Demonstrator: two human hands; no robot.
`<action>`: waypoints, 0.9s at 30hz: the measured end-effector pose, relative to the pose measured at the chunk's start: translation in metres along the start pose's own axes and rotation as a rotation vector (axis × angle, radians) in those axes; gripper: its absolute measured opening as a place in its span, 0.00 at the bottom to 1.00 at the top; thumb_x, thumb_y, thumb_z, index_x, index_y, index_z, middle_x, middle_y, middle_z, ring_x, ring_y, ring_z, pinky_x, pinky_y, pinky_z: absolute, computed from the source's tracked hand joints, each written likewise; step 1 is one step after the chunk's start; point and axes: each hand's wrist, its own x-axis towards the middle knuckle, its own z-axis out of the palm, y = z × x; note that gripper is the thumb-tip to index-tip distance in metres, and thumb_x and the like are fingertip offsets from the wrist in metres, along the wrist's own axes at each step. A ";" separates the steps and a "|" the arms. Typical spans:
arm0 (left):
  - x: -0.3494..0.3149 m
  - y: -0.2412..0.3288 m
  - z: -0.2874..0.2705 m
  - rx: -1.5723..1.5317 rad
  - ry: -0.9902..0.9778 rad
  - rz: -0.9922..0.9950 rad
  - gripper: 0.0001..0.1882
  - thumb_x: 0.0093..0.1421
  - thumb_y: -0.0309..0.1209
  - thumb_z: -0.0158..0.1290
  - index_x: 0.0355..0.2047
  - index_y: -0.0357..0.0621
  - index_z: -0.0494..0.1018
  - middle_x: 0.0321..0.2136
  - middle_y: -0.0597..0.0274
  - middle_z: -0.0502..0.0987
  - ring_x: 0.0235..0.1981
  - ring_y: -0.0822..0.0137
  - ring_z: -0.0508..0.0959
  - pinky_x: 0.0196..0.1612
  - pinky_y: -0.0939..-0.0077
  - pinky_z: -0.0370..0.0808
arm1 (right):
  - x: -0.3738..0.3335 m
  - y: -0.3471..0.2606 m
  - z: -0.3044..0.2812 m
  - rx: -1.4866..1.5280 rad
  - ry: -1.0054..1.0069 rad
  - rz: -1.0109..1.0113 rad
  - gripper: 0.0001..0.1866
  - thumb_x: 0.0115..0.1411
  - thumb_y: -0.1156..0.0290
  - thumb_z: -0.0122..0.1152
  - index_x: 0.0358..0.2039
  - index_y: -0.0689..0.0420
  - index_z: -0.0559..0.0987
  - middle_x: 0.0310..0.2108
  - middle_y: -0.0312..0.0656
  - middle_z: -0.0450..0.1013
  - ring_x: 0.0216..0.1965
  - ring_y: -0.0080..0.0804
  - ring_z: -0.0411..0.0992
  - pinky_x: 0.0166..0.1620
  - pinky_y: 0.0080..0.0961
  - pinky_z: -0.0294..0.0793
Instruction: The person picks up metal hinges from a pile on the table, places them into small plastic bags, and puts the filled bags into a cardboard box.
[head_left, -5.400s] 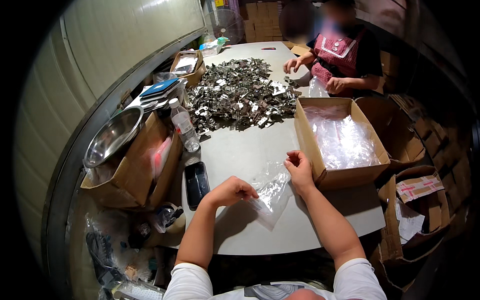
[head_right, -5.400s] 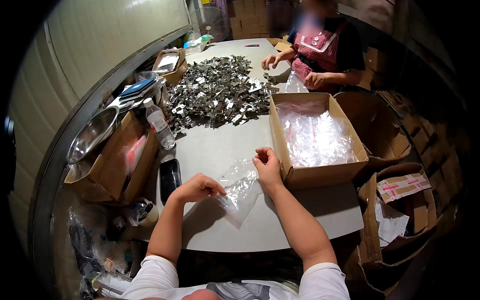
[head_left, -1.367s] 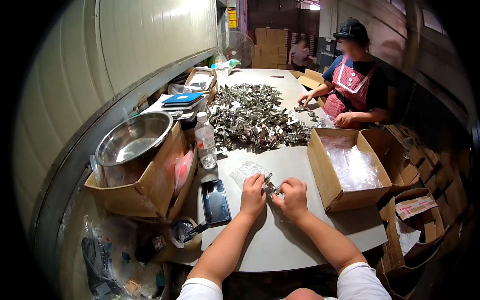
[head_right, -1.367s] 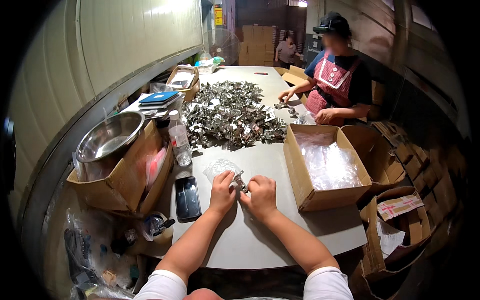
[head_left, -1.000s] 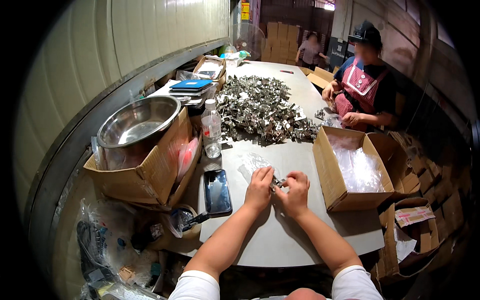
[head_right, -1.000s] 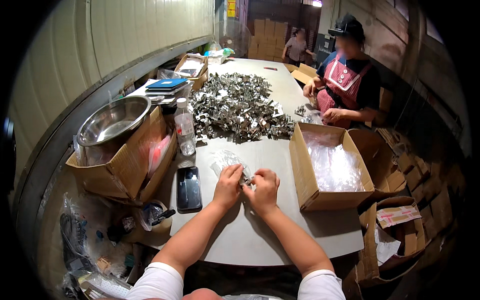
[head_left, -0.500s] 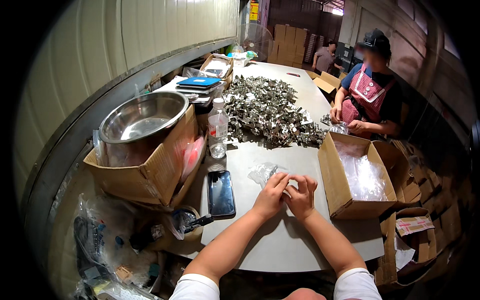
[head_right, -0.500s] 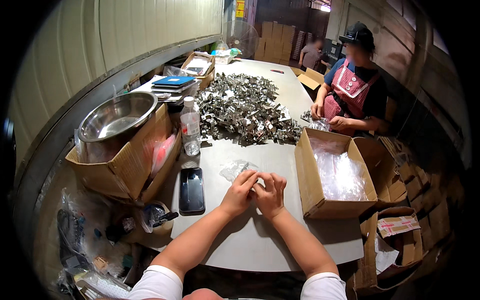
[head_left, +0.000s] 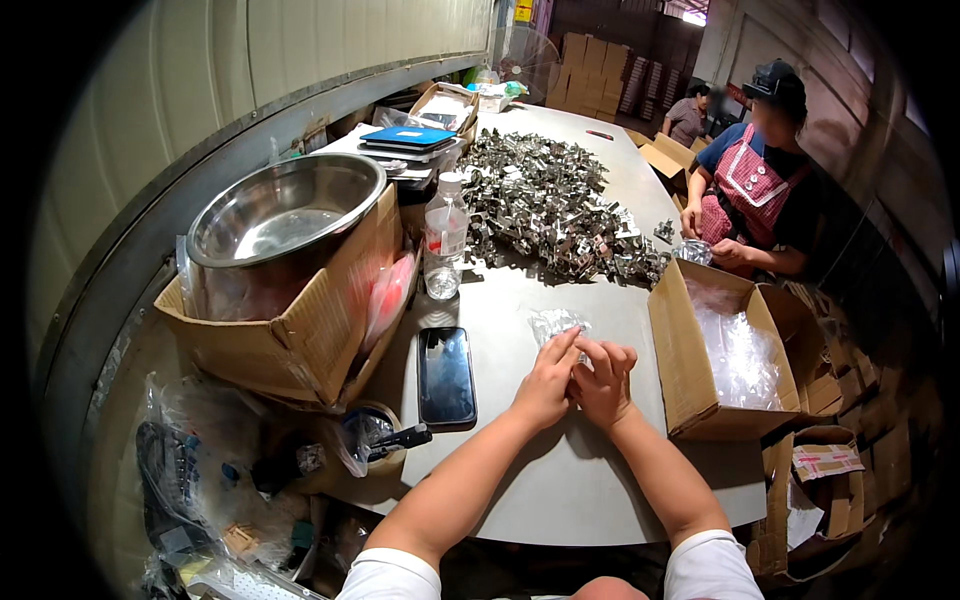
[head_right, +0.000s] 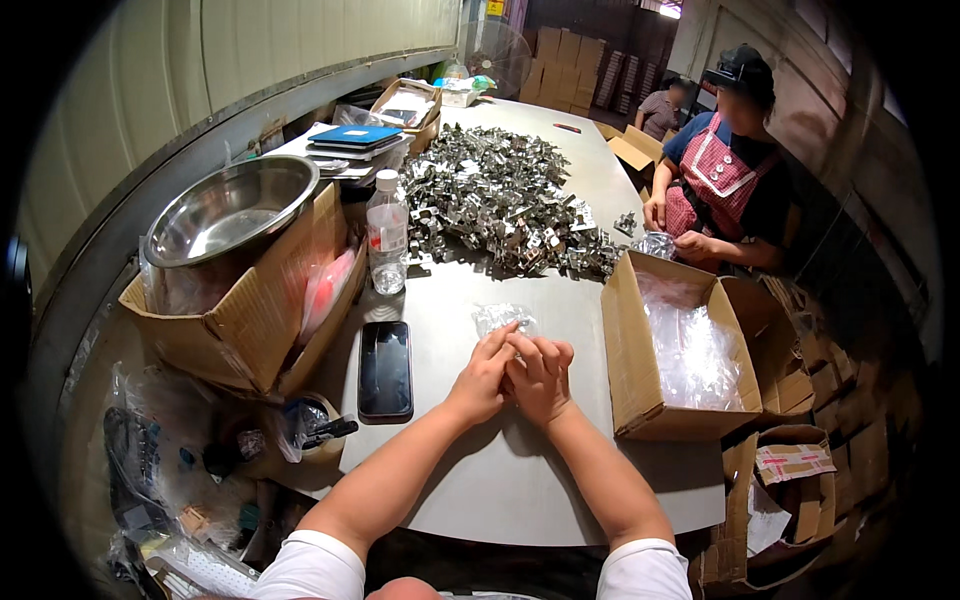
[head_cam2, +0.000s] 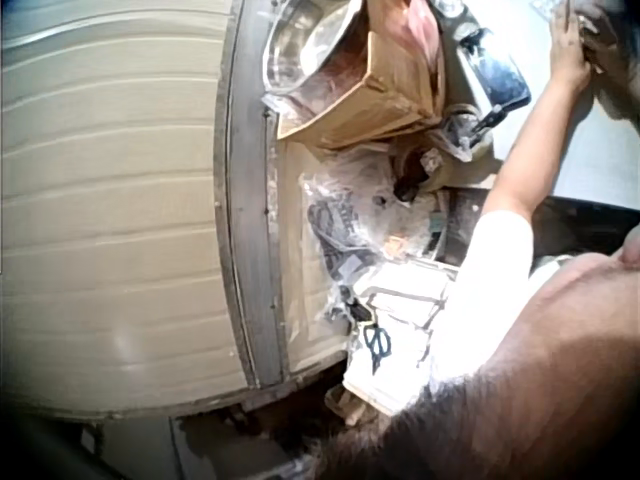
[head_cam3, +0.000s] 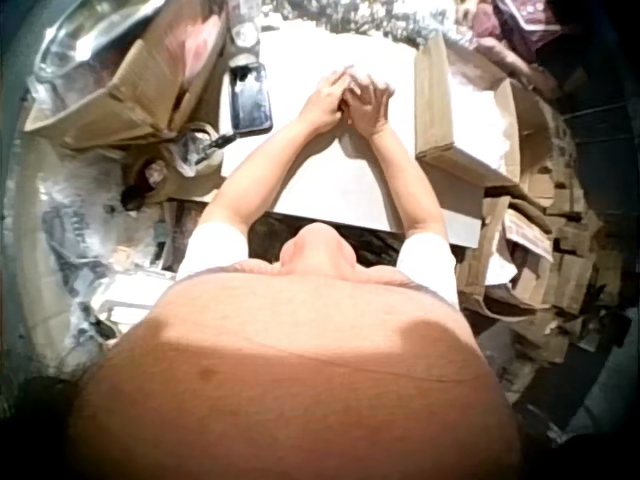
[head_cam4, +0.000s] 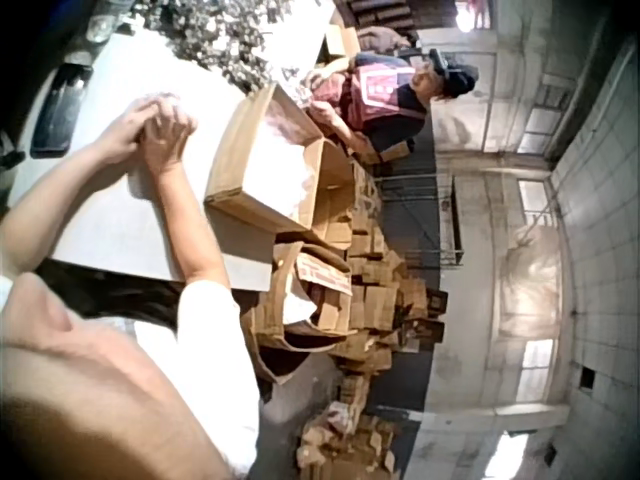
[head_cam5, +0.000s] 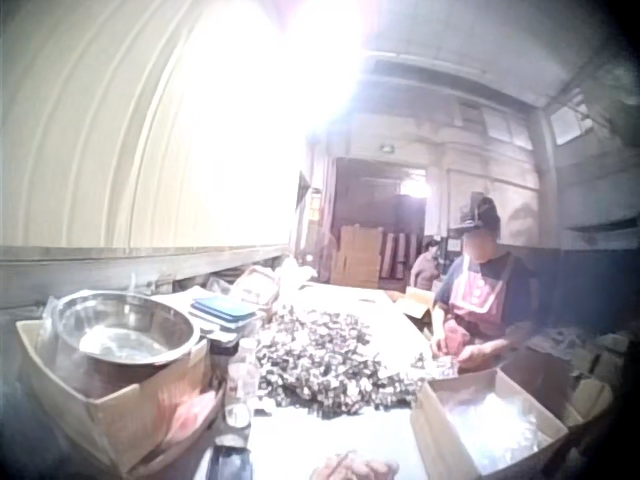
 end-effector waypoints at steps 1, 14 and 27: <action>-0.001 -0.001 0.000 -0.015 -0.021 0.004 0.41 0.39 0.18 0.57 0.59 0.38 0.60 0.62 0.50 0.57 0.61 0.46 0.59 0.61 0.59 0.62 | -0.001 0.003 -0.003 0.036 -0.005 -0.067 0.10 0.42 0.66 0.64 0.29 0.46 0.77 0.47 0.27 0.67 0.49 0.29 0.61 0.53 0.34 0.54; 0.006 0.010 -0.009 -0.085 -0.098 0.151 0.40 0.44 0.33 0.57 0.58 0.33 0.60 0.61 0.48 0.58 0.62 0.47 0.57 0.62 0.60 0.60 | -0.016 0.023 -0.013 0.011 0.066 -0.150 0.10 0.43 0.65 0.68 0.23 0.45 0.73 0.45 0.29 0.67 0.49 0.32 0.60 0.53 0.35 0.52; -0.001 0.014 -0.008 0.003 0.130 -0.027 0.11 0.49 0.18 0.53 0.34 0.39 0.78 0.40 0.57 0.77 0.41 0.55 0.73 0.46 0.67 0.73 | 0.023 0.084 0.026 0.799 -0.983 0.609 0.42 0.41 0.60 0.73 0.56 0.54 0.64 0.54 0.45 0.60 0.56 0.43 0.58 0.58 0.35 0.58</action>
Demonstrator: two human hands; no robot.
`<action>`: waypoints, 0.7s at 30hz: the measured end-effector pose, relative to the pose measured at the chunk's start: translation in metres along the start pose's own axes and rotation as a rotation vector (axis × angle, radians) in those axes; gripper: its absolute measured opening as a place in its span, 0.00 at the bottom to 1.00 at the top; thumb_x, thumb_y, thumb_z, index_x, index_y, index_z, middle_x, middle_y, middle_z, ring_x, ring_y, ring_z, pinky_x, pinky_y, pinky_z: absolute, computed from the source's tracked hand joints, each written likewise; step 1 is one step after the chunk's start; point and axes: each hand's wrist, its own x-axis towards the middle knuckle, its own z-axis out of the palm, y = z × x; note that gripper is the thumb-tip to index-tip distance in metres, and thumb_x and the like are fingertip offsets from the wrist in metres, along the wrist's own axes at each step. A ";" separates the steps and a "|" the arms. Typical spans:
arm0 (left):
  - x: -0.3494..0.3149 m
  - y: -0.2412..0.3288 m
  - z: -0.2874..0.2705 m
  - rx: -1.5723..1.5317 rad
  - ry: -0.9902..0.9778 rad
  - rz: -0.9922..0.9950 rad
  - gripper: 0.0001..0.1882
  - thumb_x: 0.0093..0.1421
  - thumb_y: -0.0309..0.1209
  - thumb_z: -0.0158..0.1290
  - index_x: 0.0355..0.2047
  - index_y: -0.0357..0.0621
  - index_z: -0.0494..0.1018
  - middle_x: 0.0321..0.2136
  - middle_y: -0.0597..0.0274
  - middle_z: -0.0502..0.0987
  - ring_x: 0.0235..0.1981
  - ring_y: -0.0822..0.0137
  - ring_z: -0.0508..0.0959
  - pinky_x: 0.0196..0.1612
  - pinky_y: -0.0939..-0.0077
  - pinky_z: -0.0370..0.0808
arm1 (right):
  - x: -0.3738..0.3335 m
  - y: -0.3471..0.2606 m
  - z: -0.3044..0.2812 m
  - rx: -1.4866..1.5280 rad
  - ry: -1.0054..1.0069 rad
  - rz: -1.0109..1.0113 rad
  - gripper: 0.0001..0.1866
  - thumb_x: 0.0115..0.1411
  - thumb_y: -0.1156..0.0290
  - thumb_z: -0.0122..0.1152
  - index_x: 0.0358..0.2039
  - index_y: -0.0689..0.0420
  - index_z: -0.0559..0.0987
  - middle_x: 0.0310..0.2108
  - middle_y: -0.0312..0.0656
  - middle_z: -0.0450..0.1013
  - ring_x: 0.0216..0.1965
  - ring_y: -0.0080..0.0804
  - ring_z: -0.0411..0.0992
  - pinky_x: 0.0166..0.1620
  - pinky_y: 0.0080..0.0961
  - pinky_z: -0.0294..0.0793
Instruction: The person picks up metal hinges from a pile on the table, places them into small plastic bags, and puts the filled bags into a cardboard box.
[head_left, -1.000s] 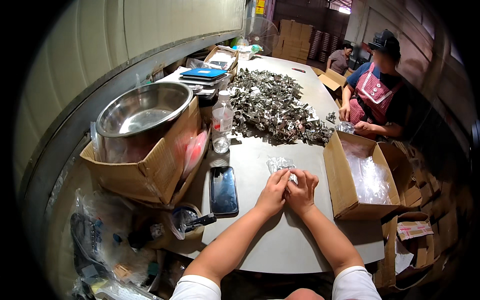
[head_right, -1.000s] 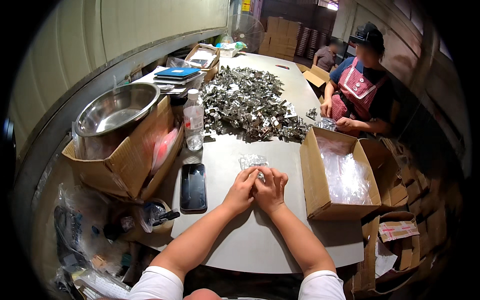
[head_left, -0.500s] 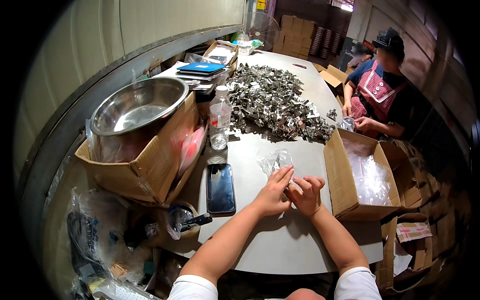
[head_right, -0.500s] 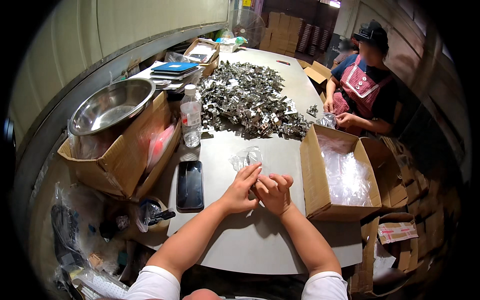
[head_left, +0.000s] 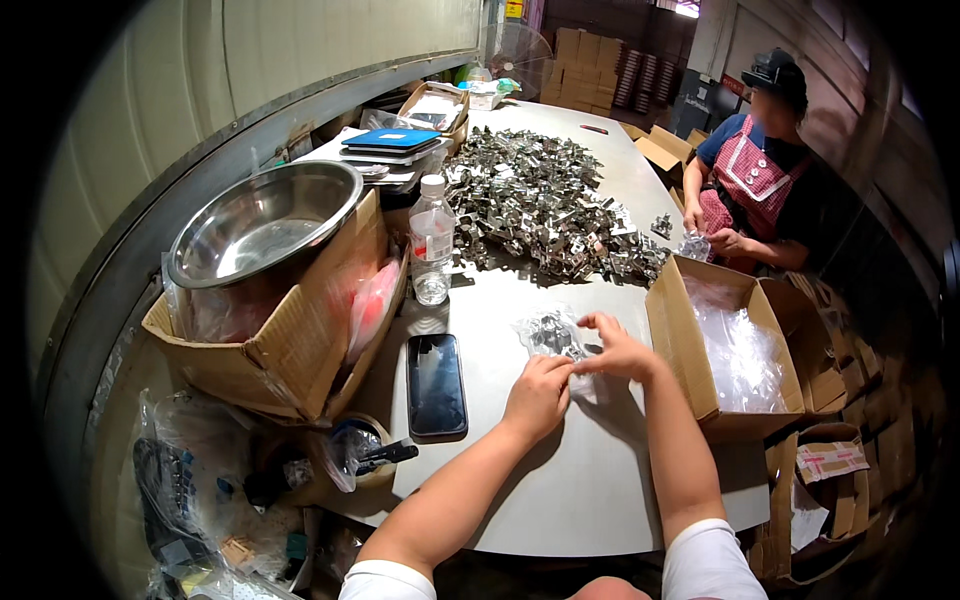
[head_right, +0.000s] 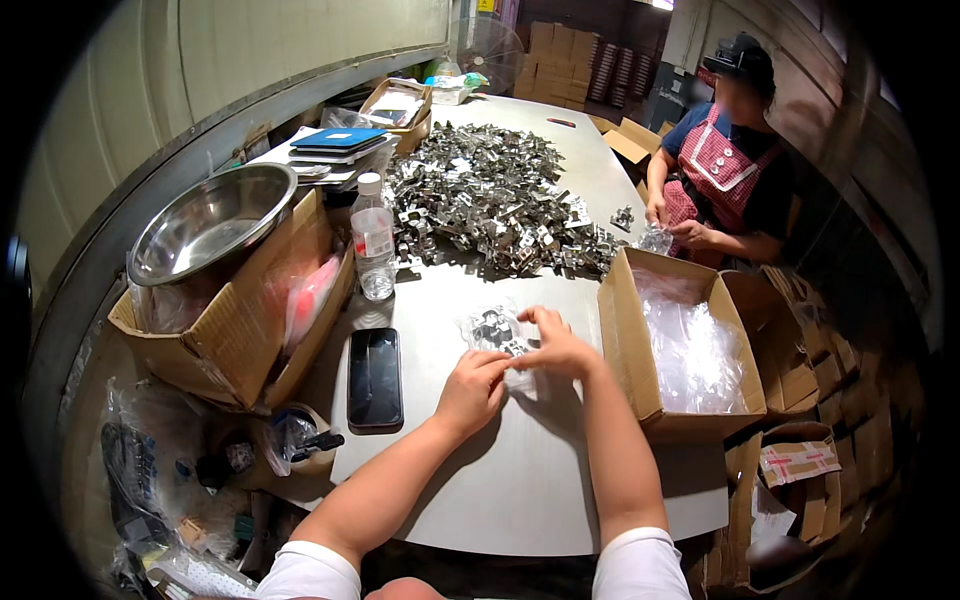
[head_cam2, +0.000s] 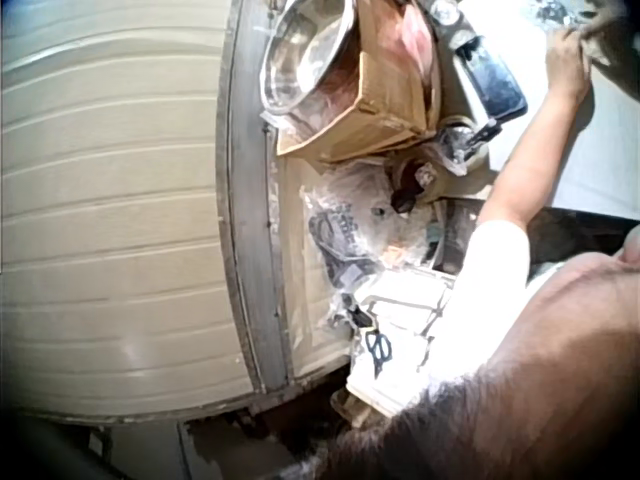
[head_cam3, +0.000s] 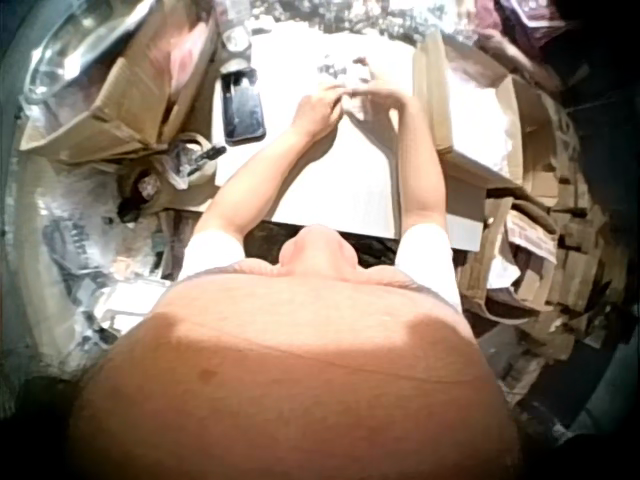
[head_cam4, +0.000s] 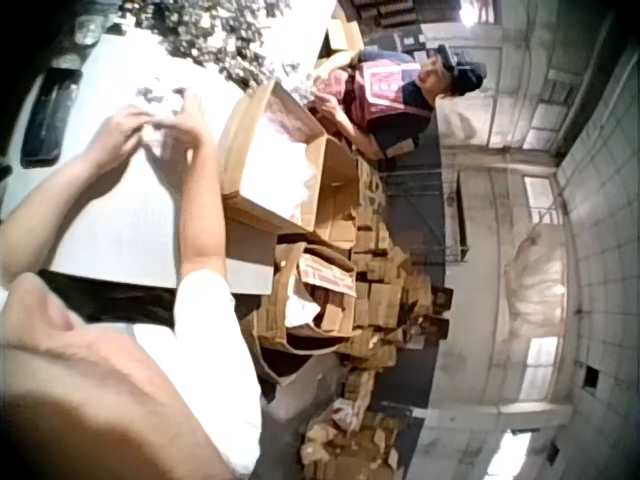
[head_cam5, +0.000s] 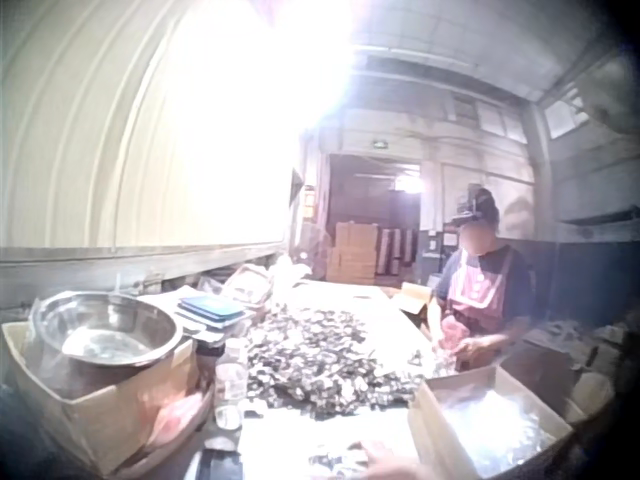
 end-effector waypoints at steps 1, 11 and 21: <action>0.001 -0.002 0.003 0.000 -0.003 0.000 0.11 0.49 0.18 0.53 0.34 0.39 0.78 0.40 0.57 0.77 0.41 0.55 0.73 0.46 0.67 0.73 | 0.010 0.004 -0.016 0.245 -0.072 -0.037 0.39 0.43 0.62 0.72 0.56 0.54 0.66 0.54 0.45 0.60 0.55 0.41 0.58 0.58 0.33 0.59; -0.003 -0.006 0.005 0.303 -0.182 -0.130 0.18 0.48 0.21 0.54 0.41 0.49 0.77 0.47 0.65 0.72 0.48 0.58 0.70 0.45 0.65 0.76 | 0.160 0.039 -0.043 -0.222 0.687 0.614 0.25 0.57 0.52 0.54 0.54 0.45 0.70 0.59 0.42 0.52 0.60 0.50 0.48 0.59 0.54 0.47; 0.005 0.004 0.008 0.314 -0.338 -0.090 0.27 0.46 0.17 0.52 0.48 0.53 0.74 0.52 0.67 0.69 0.52 0.56 0.68 0.47 0.64 0.75 | 0.141 0.077 -0.056 -0.255 0.392 0.600 0.26 0.32 0.46 0.76 0.33 0.44 0.84 0.51 0.52 0.62 0.51 0.52 0.57 0.54 0.38 0.61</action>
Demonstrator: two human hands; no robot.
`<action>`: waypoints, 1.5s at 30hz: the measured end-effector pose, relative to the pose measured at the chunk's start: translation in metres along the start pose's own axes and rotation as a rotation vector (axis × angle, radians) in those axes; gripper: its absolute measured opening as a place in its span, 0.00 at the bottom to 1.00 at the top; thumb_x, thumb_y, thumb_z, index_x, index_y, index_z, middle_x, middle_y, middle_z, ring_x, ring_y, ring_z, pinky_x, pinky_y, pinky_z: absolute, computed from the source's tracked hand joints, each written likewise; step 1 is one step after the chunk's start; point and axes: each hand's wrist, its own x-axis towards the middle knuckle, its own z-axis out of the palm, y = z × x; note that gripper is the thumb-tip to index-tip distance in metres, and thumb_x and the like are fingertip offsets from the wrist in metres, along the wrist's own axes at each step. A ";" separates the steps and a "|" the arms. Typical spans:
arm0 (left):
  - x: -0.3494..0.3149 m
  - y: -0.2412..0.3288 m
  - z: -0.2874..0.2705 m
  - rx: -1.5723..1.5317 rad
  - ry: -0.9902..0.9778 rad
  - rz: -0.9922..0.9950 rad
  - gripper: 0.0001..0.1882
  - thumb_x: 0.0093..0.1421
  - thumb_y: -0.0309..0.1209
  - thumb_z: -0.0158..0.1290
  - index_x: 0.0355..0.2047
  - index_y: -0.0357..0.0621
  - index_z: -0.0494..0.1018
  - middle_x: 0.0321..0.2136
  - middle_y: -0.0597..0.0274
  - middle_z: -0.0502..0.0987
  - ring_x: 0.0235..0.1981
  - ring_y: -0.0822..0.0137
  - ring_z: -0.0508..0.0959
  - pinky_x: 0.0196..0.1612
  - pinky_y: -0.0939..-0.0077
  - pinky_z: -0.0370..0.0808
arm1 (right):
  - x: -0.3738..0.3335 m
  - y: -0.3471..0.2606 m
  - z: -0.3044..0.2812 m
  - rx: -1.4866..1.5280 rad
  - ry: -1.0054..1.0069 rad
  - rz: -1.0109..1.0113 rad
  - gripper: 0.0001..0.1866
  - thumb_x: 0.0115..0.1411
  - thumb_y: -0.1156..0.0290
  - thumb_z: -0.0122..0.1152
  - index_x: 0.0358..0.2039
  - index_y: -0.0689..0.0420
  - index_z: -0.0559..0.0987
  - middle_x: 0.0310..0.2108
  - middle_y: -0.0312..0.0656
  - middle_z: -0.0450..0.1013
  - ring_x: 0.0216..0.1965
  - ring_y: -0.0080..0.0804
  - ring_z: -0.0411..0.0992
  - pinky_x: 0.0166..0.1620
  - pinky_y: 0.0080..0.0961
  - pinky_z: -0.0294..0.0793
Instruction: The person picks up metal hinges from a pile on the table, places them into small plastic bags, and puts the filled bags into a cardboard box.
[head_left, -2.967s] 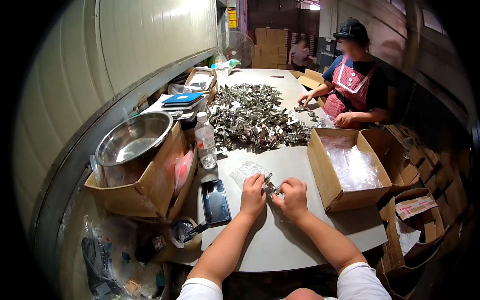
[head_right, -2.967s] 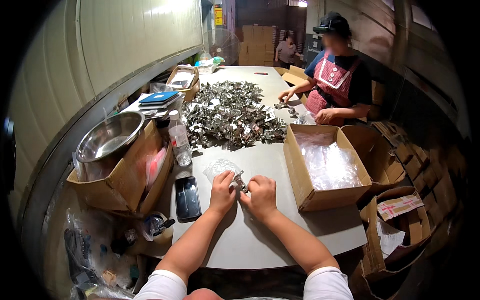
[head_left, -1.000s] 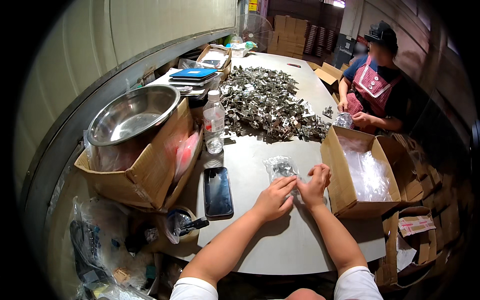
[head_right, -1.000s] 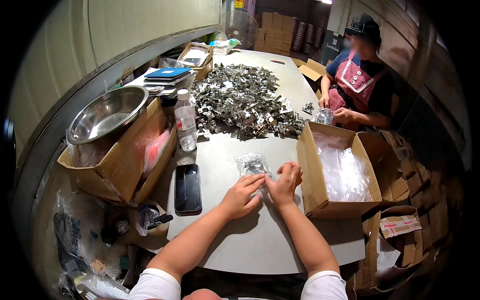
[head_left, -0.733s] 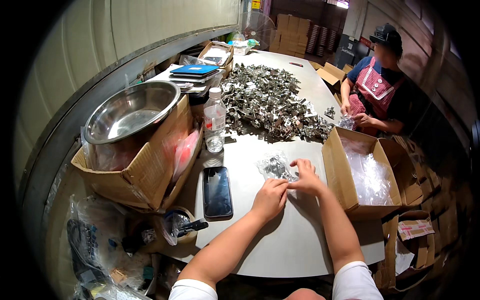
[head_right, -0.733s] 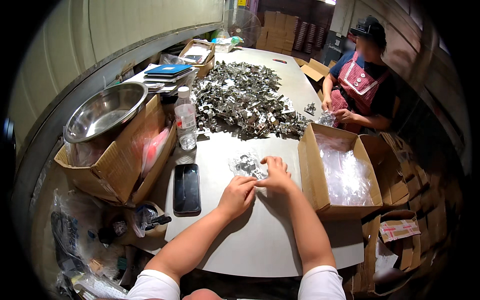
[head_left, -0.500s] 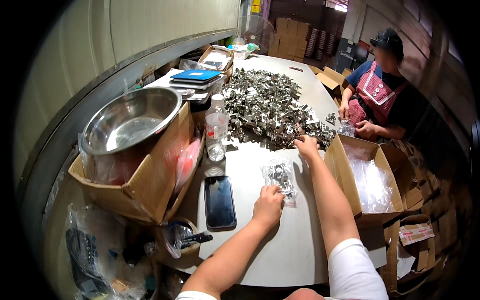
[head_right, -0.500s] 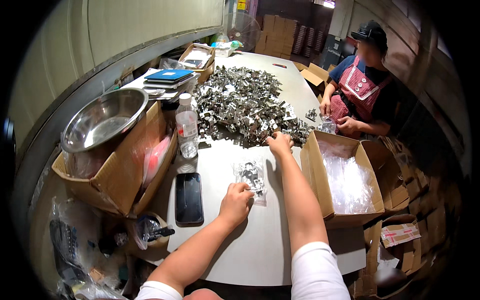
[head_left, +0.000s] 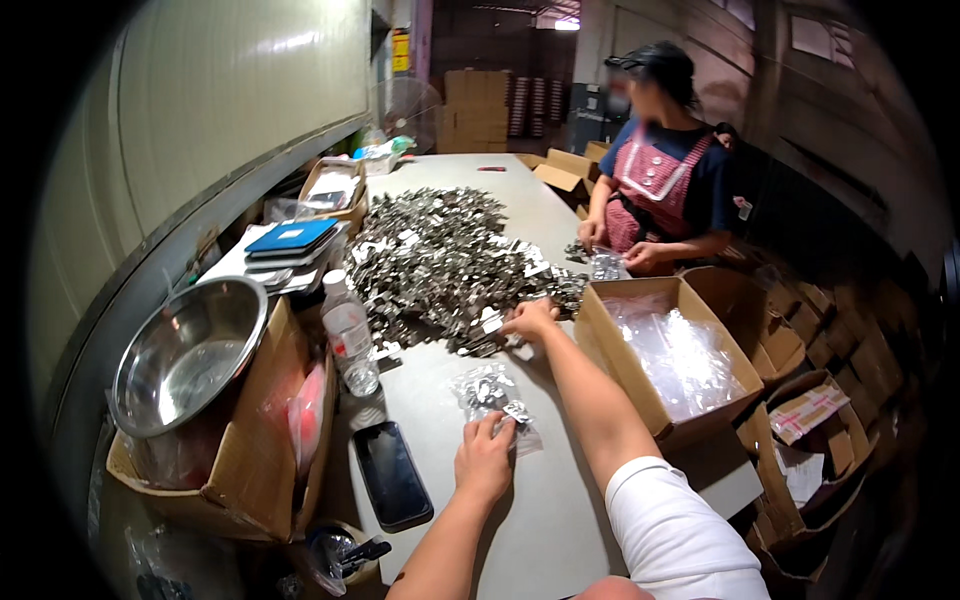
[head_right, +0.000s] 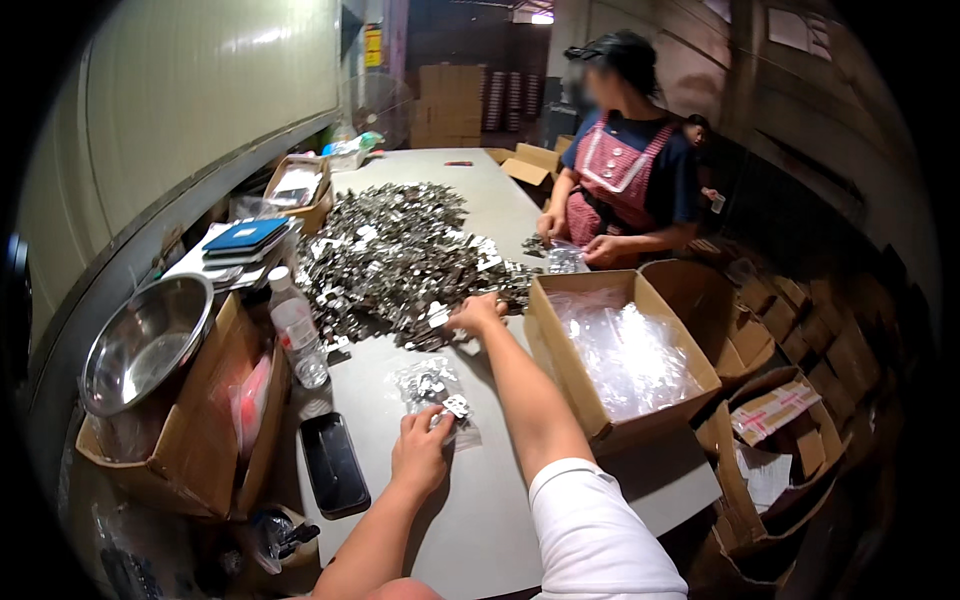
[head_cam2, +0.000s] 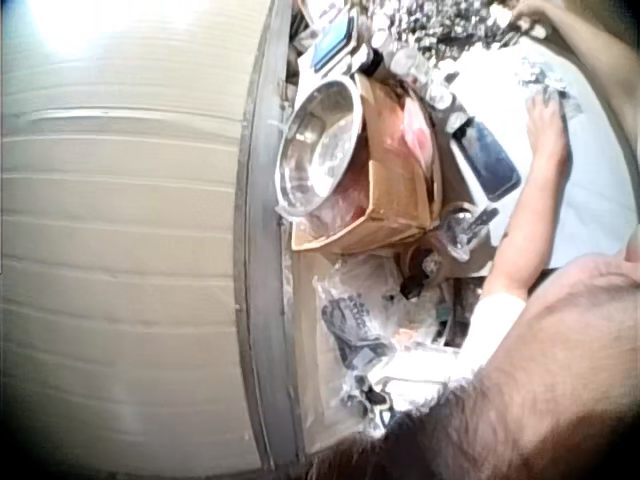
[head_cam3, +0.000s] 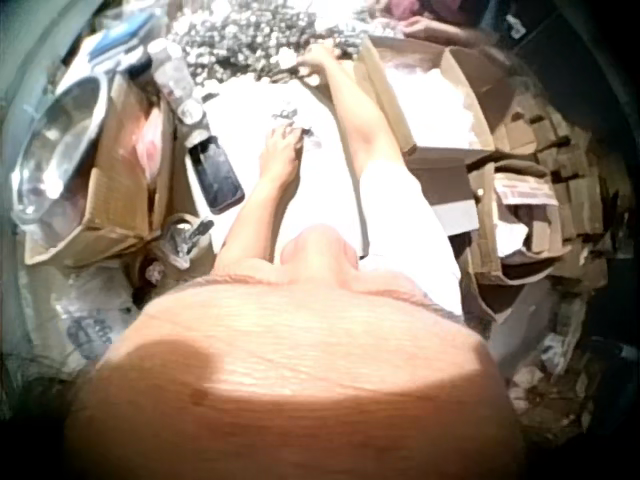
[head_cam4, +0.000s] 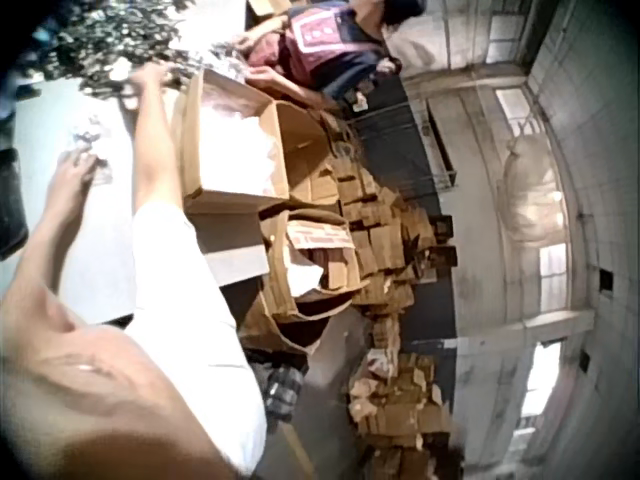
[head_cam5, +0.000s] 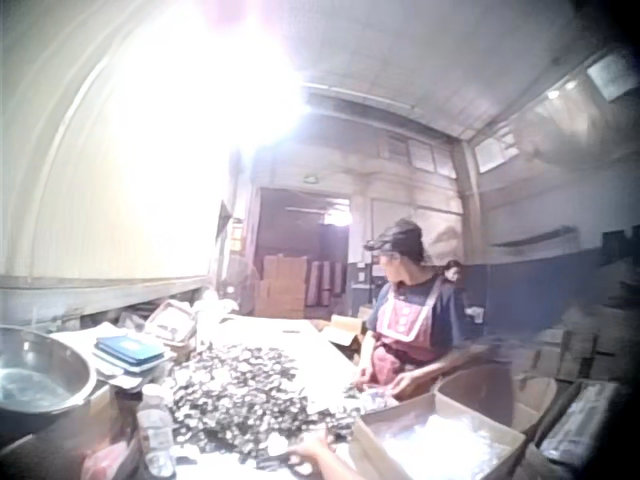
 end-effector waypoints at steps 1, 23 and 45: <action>-0.005 -0.011 -0.002 0.020 0.025 -0.022 0.28 0.45 0.16 0.52 0.47 0.53 0.74 0.52 0.66 0.69 0.51 0.55 0.68 0.47 0.64 0.74 | -0.017 -0.011 0.015 0.159 0.072 -0.091 0.25 0.32 0.46 0.76 0.29 0.47 0.85 0.40 0.49 0.72 0.46 0.49 0.63 0.50 0.39 0.61; -0.005 -0.025 0.012 -0.658 0.090 -0.123 0.21 0.47 0.15 0.42 0.42 0.28 0.75 0.45 0.51 0.74 0.46 0.63 0.76 0.46 0.76 0.73 | -0.281 0.078 -0.036 0.869 -0.320 -0.564 0.10 0.59 0.69 0.60 0.32 0.61 0.72 0.42 0.39 0.61 0.28 0.21 0.70 0.29 0.19 0.73; -0.013 0.021 0.003 -0.029 0.204 0.364 0.37 0.41 0.13 0.45 0.58 0.30 0.60 0.58 0.42 0.63 0.59 0.43 0.62 0.59 0.57 0.64 | -0.291 0.053 0.028 0.779 0.410 -0.671 0.06 0.55 0.73 0.61 0.30 0.63 0.77 0.48 0.47 0.59 0.30 0.33 0.71 0.38 0.28 0.73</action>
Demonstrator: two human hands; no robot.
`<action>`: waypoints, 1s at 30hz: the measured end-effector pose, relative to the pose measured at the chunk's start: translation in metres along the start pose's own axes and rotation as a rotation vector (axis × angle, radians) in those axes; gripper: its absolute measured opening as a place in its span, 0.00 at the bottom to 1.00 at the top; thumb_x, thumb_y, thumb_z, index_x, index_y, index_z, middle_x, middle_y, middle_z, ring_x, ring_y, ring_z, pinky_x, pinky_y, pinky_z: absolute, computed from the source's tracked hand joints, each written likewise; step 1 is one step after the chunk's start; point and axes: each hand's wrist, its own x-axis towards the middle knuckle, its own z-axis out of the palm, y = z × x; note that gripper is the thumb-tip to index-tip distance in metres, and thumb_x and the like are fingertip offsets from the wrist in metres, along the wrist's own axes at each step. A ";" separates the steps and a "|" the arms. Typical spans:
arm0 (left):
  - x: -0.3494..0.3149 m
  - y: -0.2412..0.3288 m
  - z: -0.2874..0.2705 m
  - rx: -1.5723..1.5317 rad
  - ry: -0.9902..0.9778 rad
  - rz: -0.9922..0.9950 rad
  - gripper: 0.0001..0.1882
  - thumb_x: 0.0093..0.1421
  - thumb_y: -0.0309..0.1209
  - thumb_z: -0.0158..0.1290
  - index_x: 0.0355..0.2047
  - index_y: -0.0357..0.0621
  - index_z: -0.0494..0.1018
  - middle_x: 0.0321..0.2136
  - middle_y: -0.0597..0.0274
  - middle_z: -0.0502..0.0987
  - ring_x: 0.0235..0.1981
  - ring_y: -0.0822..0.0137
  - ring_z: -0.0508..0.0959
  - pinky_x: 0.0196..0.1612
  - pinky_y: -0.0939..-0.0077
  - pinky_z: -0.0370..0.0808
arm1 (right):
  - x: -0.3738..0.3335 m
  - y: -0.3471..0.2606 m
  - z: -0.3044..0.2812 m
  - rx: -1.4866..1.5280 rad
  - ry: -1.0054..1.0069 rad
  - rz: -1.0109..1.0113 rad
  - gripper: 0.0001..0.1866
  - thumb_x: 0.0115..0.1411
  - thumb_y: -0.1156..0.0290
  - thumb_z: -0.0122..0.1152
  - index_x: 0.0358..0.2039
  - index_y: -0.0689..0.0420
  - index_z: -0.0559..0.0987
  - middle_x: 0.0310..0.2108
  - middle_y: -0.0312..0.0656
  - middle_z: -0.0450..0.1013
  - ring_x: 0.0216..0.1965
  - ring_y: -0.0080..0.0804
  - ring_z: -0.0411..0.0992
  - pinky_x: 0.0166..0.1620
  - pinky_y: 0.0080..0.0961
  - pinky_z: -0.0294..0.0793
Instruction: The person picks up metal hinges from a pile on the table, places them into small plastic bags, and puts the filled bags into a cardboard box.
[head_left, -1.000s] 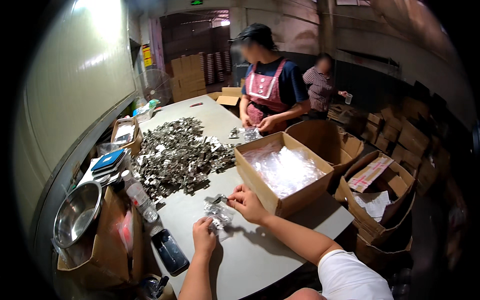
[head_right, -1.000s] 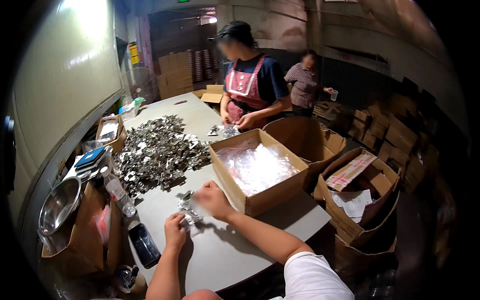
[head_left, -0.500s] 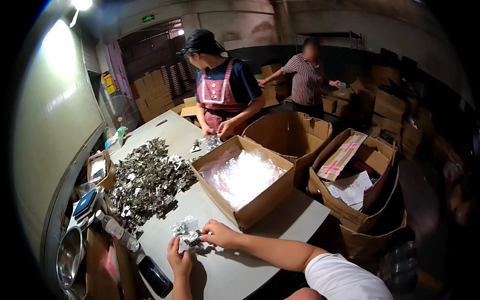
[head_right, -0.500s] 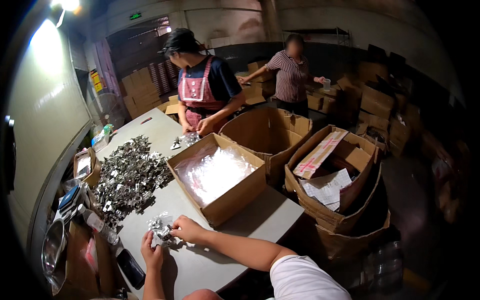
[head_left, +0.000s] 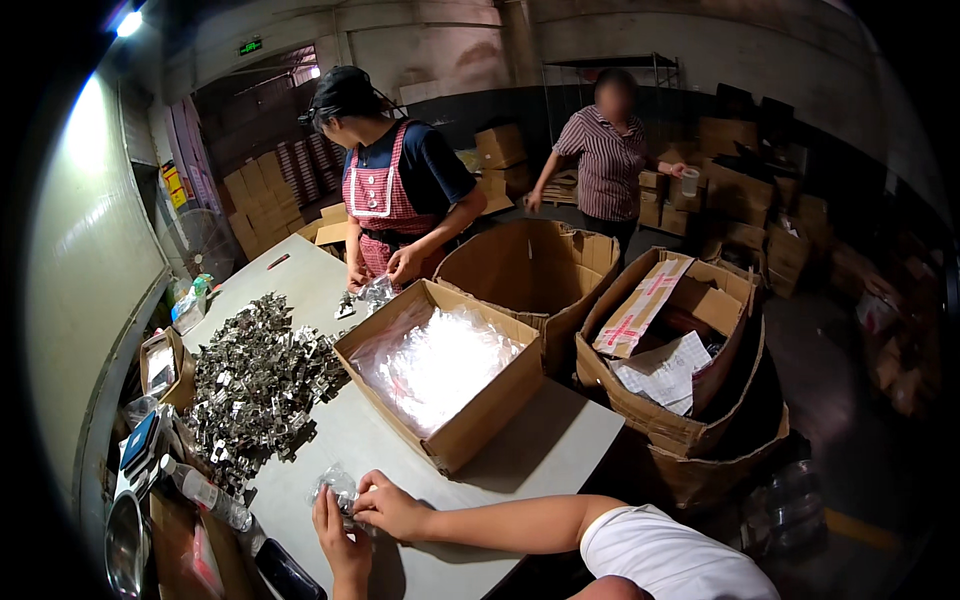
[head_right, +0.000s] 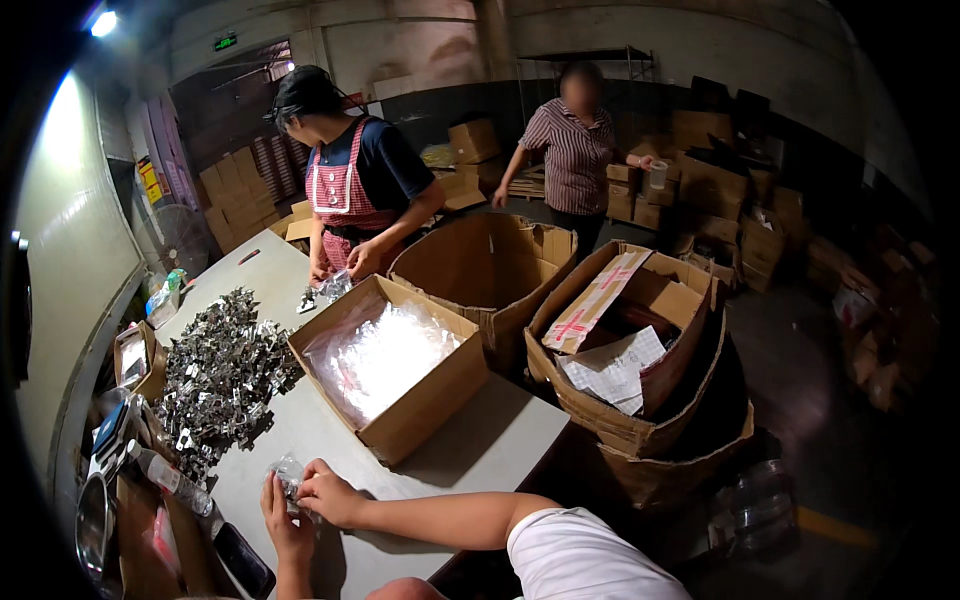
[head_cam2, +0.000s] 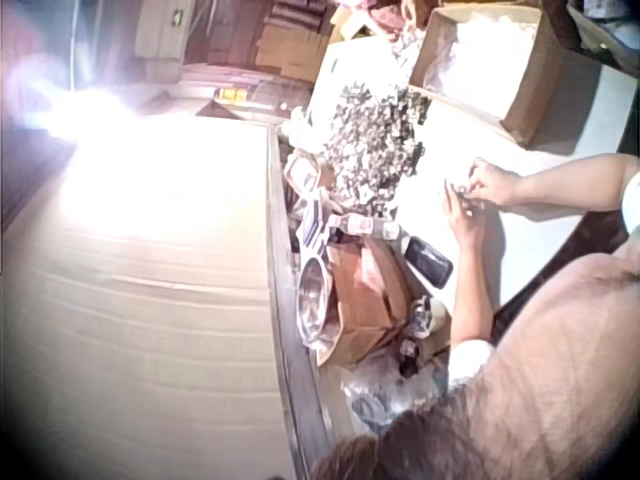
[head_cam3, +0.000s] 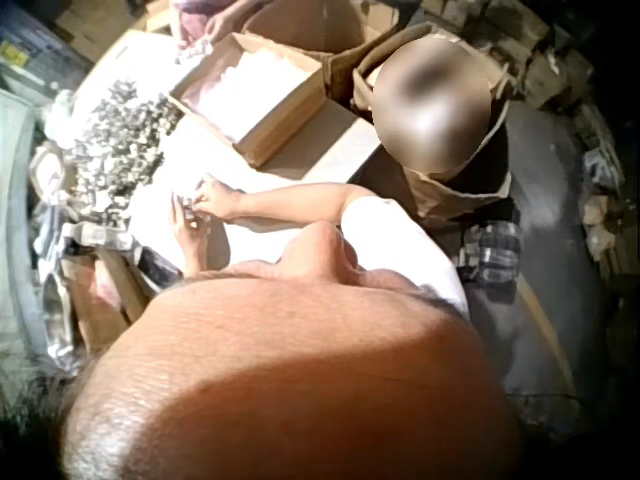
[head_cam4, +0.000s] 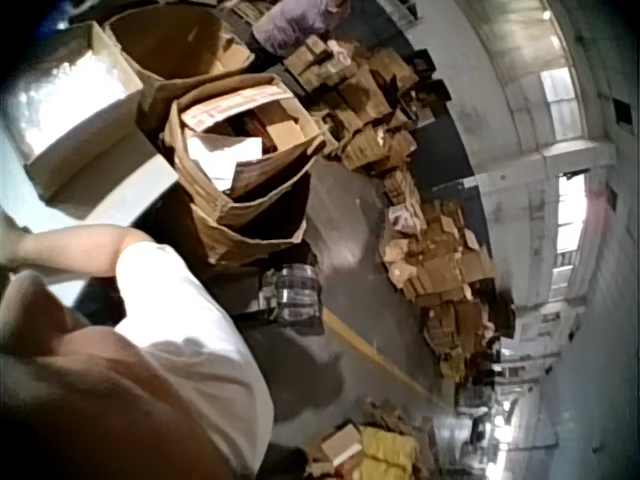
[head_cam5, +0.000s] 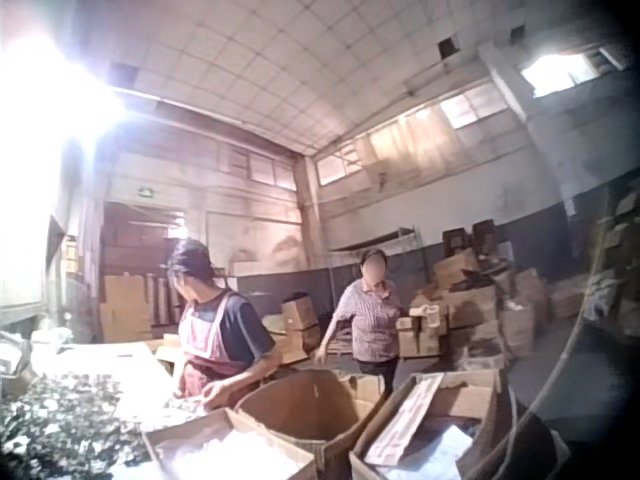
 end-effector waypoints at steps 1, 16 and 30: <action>0.001 0.004 0.001 -0.009 -0.003 0.005 0.37 0.41 0.13 0.45 0.58 0.30 0.60 0.58 0.42 0.63 0.59 0.43 0.62 0.59 0.57 0.64 | -0.004 0.004 -0.002 -0.008 0.005 0.004 0.06 0.55 0.73 0.61 0.30 0.63 0.77 0.48 0.47 0.59 0.30 0.33 0.71 0.38 0.28 0.73; -0.006 0.021 -0.003 -0.133 -0.196 -0.069 0.31 0.43 0.15 0.48 0.52 0.31 0.67 0.54 0.41 0.67 0.53 0.43 0.69 0.51 0.61 0.70 | -0.009 0.016 0.011 -0.866 -0.192 -0.242 0.17 0.56 0.62 0.51 0.45 0.47 0.77 0.66 0.38 0.47 0.63 0.46 0.46 0.56 0.57 0.47; -0.005 0.015 -0.017 -0.059 -0.160 -0.100 0.09 0.43 0.18 0.55 0.28 0.33 0.75 0.33 0.47 0.74 0.37 0.47 0.74 0.43 0.60 0.71 | 0.012 -0.007 -0.013 -0.754 -0.276 -0.096 0.14 0.51 0.57 0.61 0.34 0.51 0.81 0.42 0.37 0.68 0.52 0.36 0.61 0.56 0.53 0.48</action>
